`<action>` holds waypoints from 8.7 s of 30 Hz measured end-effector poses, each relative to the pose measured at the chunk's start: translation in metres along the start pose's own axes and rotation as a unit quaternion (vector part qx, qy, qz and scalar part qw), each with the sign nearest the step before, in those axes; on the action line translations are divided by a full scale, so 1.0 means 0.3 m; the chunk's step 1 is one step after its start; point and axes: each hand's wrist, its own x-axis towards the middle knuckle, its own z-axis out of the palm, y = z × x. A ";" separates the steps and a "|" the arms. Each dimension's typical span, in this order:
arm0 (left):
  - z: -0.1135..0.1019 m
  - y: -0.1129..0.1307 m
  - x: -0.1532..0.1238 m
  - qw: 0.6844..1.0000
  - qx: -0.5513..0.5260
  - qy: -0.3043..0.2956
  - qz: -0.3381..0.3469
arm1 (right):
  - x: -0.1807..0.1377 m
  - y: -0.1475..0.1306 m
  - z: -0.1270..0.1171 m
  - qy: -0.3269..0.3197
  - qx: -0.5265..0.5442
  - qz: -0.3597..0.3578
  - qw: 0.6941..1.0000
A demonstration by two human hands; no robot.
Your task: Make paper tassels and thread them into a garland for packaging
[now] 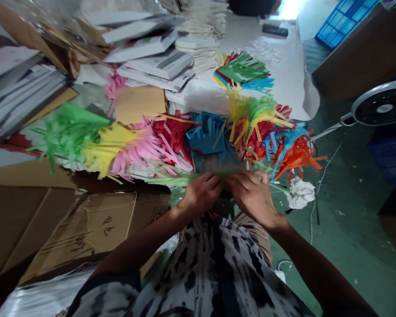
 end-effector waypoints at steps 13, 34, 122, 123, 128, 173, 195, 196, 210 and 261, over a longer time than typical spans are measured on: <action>-0.129 -0.062 -0.041 0.977 -0.141 -0.031 -0.158 | 0.043 0.092 -0.019 -0.081 0.109 0.090 0.987; -0.055 -0.042 -0.014 0.989 -0.003 0.033 -0.142 | 0.028 0.011 0.034 0.050 -0.039 0.029 0.998; 0.026 -0.080 0.038 0.997 -0.044 -0.035 -0.052 | 0.071 0.067 0.040 0.018 0.066 0.023 0.997; 0.027 -0.079 0.036 0.997 -0.040 -0.030 -0.058 | 0.071 0.067 0.044 0.015 0.061 0.027 0.998; 0.000 -0.078 0.033 0.993 0.013 -0.033 -0.116 | 0.074 0.069 0.051 0.005 0.040 0.070 0.997; -0.104 -0.069 0.109 0.992 0.125 -0.004 0.034 | 0.162 0.014 -0.001 0.015 -0.086 -0.068 0.994; -0.345 0.003 0.284 0.823 -0.519 -0.066 -0.221 | 0.184 0.071 -0.323 0.186 -0.116 -0.016 0.976; -0.343 -0.002 0.291 0.781 -0.572 -0.092 -0.234 | 0.182 0.078 -0.332 0.199 -0.106 -0.022 0.974; -0.260 0.025 0.317 0.673 -0.691 0.007 -0.263 | 0.201 0.050 -0.293 0.267 0.374 0.121 0.880; -0.176 -0.205 0.033 0.704 -0.553 0.117 -0.430 | 0.851 0.114 0.032 -0.045 0.035 0.192 0.980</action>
